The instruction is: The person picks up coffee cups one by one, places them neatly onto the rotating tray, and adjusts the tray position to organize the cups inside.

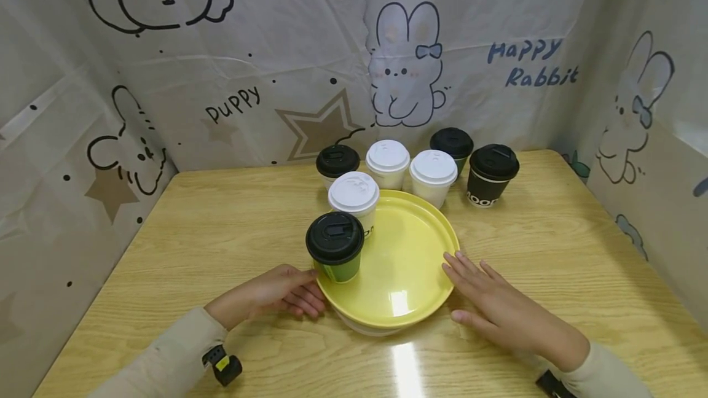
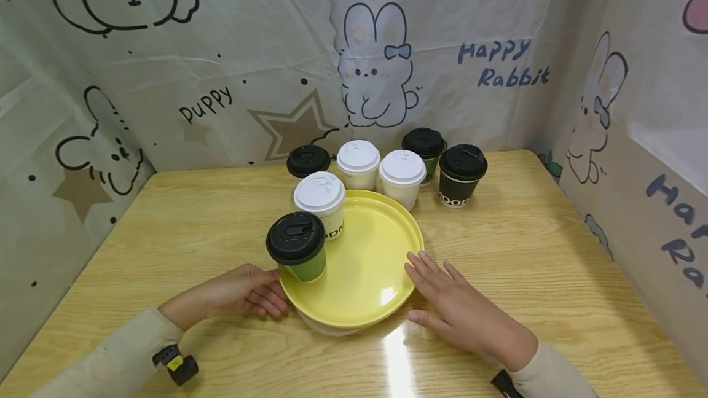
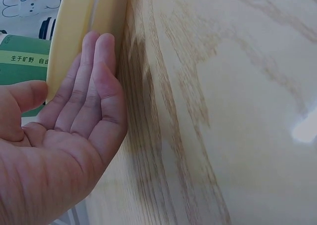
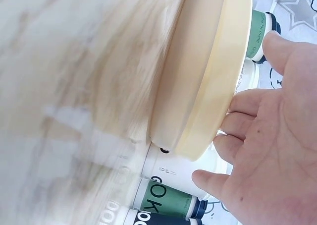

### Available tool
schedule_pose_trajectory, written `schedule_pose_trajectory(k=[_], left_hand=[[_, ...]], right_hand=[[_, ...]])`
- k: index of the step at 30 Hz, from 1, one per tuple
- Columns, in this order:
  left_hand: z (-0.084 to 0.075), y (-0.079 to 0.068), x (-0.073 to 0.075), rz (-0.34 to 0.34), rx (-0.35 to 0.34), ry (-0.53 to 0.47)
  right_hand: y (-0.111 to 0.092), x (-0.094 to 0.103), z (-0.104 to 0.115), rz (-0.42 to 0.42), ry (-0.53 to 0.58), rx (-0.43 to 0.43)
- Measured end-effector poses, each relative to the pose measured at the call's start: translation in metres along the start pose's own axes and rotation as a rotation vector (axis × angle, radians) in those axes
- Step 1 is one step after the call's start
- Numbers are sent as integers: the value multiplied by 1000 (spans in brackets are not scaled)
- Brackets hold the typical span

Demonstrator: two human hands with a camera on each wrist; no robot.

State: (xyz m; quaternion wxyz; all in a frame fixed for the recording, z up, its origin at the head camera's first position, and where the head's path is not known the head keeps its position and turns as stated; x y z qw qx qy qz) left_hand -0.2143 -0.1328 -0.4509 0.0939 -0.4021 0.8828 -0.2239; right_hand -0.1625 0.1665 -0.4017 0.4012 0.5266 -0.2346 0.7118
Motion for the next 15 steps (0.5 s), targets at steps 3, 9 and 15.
schedule_pose_trajectory(k=[3, 9, 15], left_hand=[[1, 0, 1, -14, 3, 7], [5, -4, -2, -32, 18, 46], [7, -8, -18, 33, 21, 35]], right_hand=[[0, 2, 0, -3, 3, 5], [7, 19, -5, -39, 22, 12], [23, 46, -19, -69, 68, -37]])
Point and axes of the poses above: each hand's wrist, its own y-axis towards the middle knuckle, its own x-axis out of the back of the hand, z = x × y, the point moved 9 cm from there along y, towards the middle knuckle, and after that the axes turned 2 degrees about -x, right-handed, at the moved point
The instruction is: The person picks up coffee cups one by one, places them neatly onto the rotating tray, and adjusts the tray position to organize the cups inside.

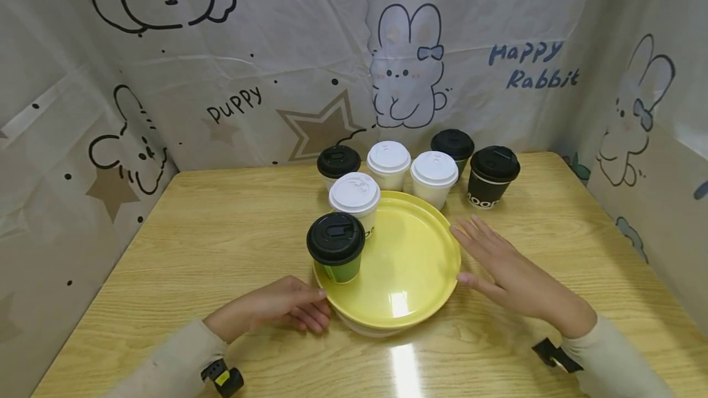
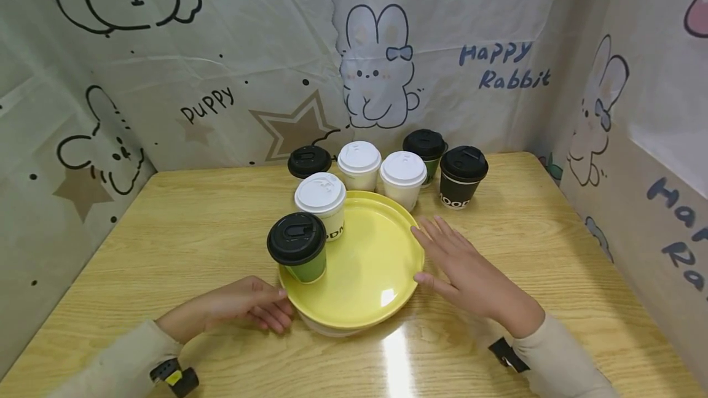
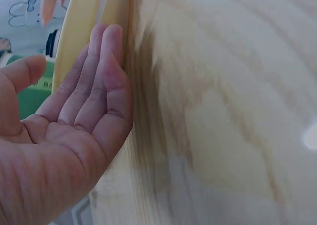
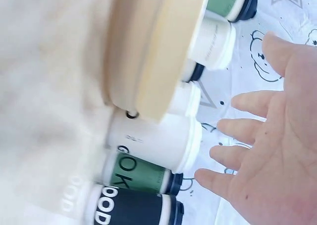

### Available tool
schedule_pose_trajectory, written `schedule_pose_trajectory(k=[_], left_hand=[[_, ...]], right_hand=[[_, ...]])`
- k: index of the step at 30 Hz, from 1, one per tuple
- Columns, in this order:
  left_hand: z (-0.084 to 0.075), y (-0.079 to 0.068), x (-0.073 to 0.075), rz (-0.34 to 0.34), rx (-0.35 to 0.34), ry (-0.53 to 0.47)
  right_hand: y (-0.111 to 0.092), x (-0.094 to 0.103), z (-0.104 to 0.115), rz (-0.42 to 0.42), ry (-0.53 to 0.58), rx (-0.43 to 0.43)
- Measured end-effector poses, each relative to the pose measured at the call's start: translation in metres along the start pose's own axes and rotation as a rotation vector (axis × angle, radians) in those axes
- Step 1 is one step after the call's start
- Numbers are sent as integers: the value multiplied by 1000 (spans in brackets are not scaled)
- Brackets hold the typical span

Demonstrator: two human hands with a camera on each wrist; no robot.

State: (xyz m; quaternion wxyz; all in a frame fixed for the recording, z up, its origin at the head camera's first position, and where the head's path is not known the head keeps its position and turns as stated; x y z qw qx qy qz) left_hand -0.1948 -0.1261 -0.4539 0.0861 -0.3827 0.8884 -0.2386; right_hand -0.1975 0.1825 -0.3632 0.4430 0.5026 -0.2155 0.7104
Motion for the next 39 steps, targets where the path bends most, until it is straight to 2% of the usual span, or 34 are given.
schedule_pose_trajectory(k=[6, 19, 29, 34, 39], left_hand=[[-1, 2, -13, 43, -11, -28], [-4, 2, -20, 84, -39, -51], [-2, 4, -18, 76, -39, -56], [-2, 5, -19, 85, -39, -63], [-1, 6, -20, 95, -41, -69]], right_hand=[[28, 23, -8, -42, 38, -18], [94, 49, -33, -139, -13, -89], [134, 43, -50, -97, -64, -195], [143, 36, -56, -65, -47, -244], [147, 28, -60, -55, -49, -249]])
Point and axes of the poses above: each hand's wrist, its own y-axis towards the middle knuckle, its own x-axis out of the back of the hand, z = x × y, the point moved 9 cm from there along y, towards the middle knuckle, and after that the axes turned 2 degrees about -x, right-handed, at the moved point
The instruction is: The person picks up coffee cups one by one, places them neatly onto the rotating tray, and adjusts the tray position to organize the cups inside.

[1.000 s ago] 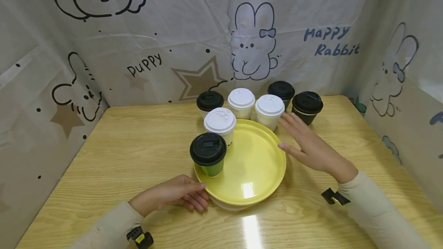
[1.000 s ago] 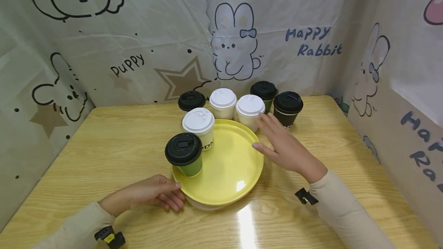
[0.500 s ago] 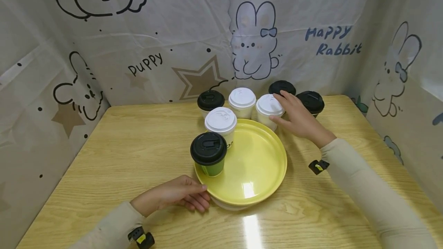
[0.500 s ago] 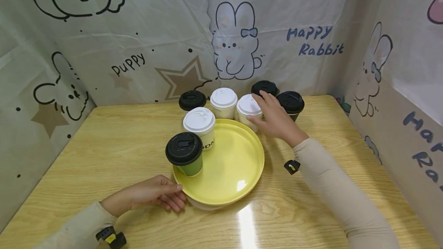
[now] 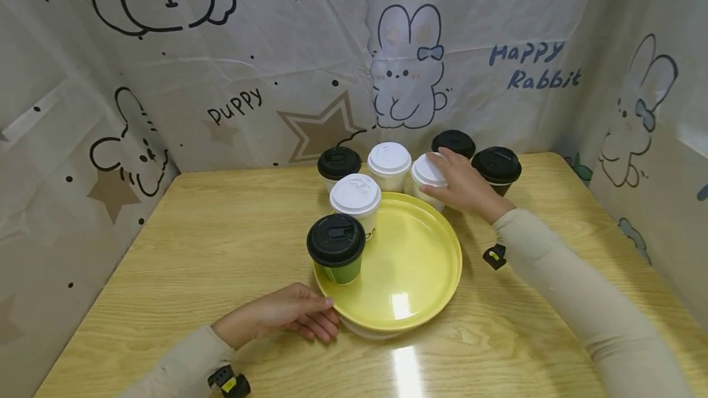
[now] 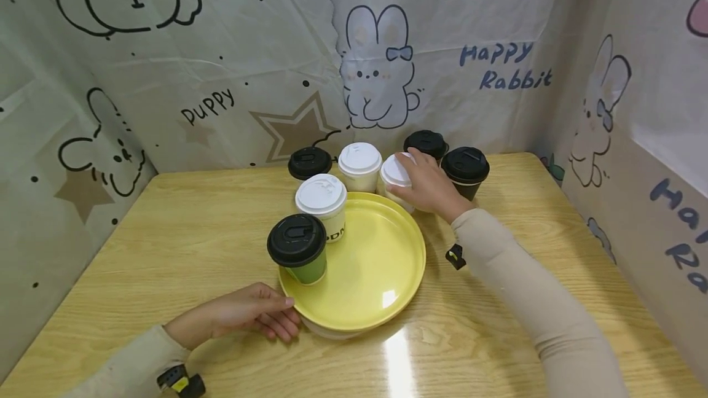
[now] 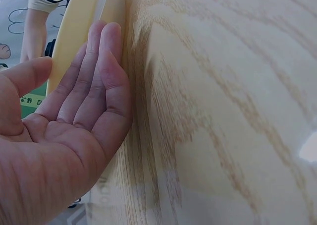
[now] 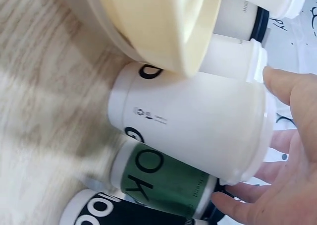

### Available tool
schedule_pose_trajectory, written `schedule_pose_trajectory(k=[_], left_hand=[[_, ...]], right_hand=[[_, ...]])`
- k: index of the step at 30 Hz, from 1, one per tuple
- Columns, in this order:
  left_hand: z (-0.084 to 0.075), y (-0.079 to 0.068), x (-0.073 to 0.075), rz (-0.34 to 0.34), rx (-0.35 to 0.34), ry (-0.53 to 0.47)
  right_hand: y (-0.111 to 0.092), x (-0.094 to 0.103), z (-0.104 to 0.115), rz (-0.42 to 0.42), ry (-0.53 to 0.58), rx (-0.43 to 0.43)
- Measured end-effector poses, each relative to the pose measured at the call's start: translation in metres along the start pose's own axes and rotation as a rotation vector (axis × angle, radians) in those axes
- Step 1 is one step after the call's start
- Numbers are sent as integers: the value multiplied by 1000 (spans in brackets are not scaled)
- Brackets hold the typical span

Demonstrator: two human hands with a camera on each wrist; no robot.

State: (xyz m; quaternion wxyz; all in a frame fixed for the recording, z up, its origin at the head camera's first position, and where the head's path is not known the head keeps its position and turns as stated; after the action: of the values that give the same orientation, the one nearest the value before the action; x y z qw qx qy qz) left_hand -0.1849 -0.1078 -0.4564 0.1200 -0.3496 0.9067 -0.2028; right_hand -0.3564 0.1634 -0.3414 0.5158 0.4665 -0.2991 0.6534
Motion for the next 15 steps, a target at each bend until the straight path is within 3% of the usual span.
schedule_pose_trajectory(k=[15], left_hand=[[0, 1, 1, 2, 0, 1]], right_hand=[[2, 0, 1, -67, -16, 41]])
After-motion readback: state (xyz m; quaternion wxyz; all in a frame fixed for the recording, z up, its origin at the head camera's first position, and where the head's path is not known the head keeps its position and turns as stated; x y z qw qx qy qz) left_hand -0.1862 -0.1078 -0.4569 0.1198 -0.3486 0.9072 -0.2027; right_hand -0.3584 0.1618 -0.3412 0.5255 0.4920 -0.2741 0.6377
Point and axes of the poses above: each hand's wrist, its own y-axis towards the middle knuckle, its own x-axis out of the back of the hand, z = x × y, the point moved 9 cm from there along y, towards the middle knuckle, and after that the axes turned 2 degrees about -x, right-handed, at the moved point
